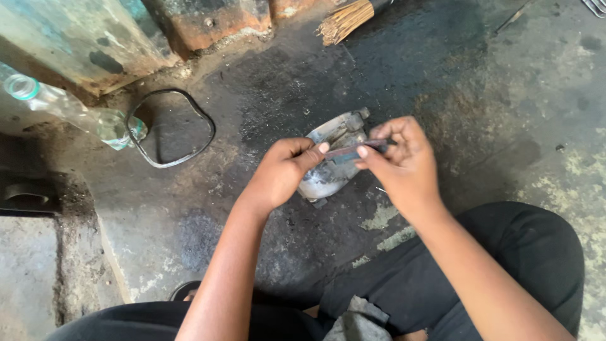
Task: The person sits on the floor and cleans a small metal part using a green-handled screwdriver and a rag. They scrape the surface of the metal part with the screwdriver and wipe it with the rag repeatedly.
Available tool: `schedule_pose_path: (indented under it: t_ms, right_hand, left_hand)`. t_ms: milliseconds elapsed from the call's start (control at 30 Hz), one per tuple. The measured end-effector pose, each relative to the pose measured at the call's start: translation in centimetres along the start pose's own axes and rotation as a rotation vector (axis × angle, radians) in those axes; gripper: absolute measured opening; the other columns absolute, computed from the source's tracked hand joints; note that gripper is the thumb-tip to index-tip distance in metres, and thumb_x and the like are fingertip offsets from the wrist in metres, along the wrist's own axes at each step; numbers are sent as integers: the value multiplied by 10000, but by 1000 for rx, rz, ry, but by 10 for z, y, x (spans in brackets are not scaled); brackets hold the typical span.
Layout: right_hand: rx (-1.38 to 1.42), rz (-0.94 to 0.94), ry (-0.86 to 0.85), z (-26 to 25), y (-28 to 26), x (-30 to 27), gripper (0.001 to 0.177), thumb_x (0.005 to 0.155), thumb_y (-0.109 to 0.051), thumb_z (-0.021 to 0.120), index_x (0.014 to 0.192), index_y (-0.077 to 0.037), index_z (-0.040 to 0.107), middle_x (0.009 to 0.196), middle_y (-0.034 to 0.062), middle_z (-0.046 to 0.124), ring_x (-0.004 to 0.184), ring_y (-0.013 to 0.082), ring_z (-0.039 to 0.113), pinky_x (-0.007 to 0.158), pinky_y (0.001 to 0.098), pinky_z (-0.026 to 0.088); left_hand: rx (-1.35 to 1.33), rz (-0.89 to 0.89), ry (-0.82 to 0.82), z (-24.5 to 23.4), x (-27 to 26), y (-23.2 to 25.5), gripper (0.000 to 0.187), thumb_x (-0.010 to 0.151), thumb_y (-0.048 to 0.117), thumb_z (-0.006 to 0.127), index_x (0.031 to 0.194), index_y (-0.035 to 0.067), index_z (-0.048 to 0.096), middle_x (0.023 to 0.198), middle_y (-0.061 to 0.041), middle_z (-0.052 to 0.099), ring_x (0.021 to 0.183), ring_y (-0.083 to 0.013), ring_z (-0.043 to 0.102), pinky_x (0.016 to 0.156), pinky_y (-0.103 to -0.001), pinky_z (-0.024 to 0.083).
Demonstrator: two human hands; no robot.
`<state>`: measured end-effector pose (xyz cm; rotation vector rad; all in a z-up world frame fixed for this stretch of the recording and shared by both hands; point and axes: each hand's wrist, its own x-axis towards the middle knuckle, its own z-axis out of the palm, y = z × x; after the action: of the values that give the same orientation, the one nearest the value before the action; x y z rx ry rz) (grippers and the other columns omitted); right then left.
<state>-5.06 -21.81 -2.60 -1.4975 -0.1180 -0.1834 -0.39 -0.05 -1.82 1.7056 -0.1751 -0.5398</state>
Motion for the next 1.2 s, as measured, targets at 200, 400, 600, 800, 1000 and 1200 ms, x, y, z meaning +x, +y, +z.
schedule_pose_path:
  t_ms: [200,400,600,800,1000,1200]
  right_hand:
    - [-187,-72,77,14,4,-6,276,961,91,659,1120,-25,465,1034,33,579,884,56,651,724,212,581]
    - [-658,-287,72,17,-2,-15,155,986,31,696,1105,-8,603,983,40,598,672,47,497,550,210,414]
    - [-181,86,169,13,10,-3,145,993,5,610,1128,-38,642,877,0,666,593,15,550,507,194,459]
    - [-891,-403,67,21,-3,-10,153,967,-12,678,1109,-54,720,903,103,656,766,199,661,680,333,528]
    - [-1024,-227,-24,29,-11,-3,291,941,-126,735,1157,6,591,1015,191,672,843,337,720,679,419,569]
    - [-1073,-350,30,22,-7,0,386,939,-46,589,1305,53,517,1103,240,680,911,437,687,775,502,552]
  left_hand:
    - [62,10,33,0,0,-5,447,981,407,617,794,10,700,636,-14,543,631,-117,482,593,-345,408]
    - [-55,57,-31,0,2,-13,456,1011,388,622,795,-11,665,683,4,535,687,-106,456,628,-343,394]
    - [-100,37,-47,3,1,-13,378,955,391,629,810,49,702,702,24,670,699,-82,575,676,-288,467]
    - [-112,75,-30,10,6,-21,401,990,377,652,771,40,662,678,18,555,677,-90,462,615,-321,403]
    - [-142,74,-44,10,4,-16,385,975,367,641,765,45,658,675,30,586,663,-82,487,614,-320,418]
    - [-106,59,-34,11,4,-11,413,982,377,647,749,36,644,660,28,551,654,-82,457,598,-326,397]
